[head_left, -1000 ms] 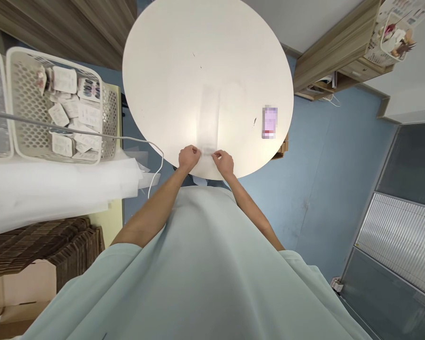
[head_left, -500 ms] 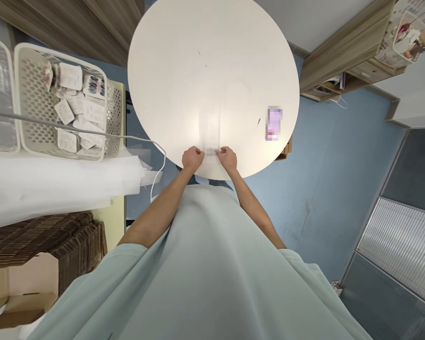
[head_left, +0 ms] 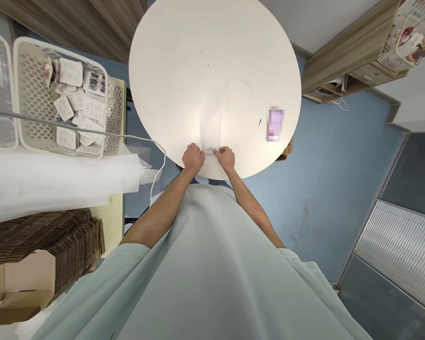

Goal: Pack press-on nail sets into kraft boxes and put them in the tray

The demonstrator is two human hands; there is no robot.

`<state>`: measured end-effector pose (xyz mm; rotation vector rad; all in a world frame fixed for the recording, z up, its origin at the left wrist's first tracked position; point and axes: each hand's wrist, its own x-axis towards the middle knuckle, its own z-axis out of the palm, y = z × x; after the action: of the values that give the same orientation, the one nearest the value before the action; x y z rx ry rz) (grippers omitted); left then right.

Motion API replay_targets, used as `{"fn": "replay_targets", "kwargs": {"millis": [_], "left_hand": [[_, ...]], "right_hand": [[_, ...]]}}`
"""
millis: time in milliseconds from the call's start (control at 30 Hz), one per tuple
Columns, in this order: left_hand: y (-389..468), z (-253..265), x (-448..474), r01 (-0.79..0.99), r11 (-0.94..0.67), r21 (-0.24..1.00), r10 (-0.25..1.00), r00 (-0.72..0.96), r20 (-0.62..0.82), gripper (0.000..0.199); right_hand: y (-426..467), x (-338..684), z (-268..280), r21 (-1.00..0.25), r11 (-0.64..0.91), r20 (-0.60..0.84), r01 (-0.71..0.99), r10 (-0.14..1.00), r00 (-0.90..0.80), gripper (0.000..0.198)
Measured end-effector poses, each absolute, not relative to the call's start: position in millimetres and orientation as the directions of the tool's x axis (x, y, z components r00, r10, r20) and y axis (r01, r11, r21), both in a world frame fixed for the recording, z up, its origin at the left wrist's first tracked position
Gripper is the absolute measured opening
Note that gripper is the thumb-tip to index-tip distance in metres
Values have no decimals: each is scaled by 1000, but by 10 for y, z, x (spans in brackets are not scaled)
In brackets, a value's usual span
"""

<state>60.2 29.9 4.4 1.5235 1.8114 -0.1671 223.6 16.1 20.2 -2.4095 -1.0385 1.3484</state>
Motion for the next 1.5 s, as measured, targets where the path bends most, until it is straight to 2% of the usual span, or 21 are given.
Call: {"fn": "replay_targets", "kwargs": {"millis": [100,167,233,367,467,533,700,833,900,967,1067,1133,1300,1500], "left_hand": [[290,151,575,885,-14,466,879,233,-416,49],[277,206,550,805,-217,553,853,432,-294,54],[260,239,525,716,-341,610,777,580,-246,57],[212,253,483,659,-398,638,672,683,-286,69],[191,237,477,676,-412,611,650,688,-324,84],[197,215,486,685,-425,592,644,688,-335,86],[247,143,531,694,-408,593,684,663,-306,76],[263,142,565,720,-383,578,702,634,-324,73],[262,166,573,730,-373,573,701,626,-342,72],[260,197,574,732,-363,577,698,624,-352,69],[261,236,568,721,-358,594,685,635,-357,62],[261,248,562,716,-352,603,680,639,-361,57],[245,222,520,705,-254,662,695,609,-382,52],[233,161,394,699,108,707,794,368,-485,64]], "right_hand": [[153,2226,201,-479,-742,-670,469,654,350,24],[154,2221,201,-477,-743,-673,470,653,348,24],[160,2221,200,-471,-744,-677,473,649,347,25],[173,2234,183,-480,-737,-667,476,659,347,23],[173,2257,148,-483,-748,-674,456,649,352,25],[174,2274,112,-483,-762,-683,432,637,359,27],[182,2322,11,-501,-777,-700,380,622,350,33],[136,2389,30,-539,-690,-638,483,709,302,30],[79,2440,84,-566,-547,-533,616,813,233,31],[11,2496,146,-579,-329,-416,746,906,78,46],[-89,2570,205,-575,-57,-351,816,918,-184,67],[-146,2608,211,-583,2,-364,813,893,-264,70],[-236,2682,165,-649,-48,-382,759,883,-271,57],[-141,2691,124,-687,-223,-453,692,876,-168,43]]}}
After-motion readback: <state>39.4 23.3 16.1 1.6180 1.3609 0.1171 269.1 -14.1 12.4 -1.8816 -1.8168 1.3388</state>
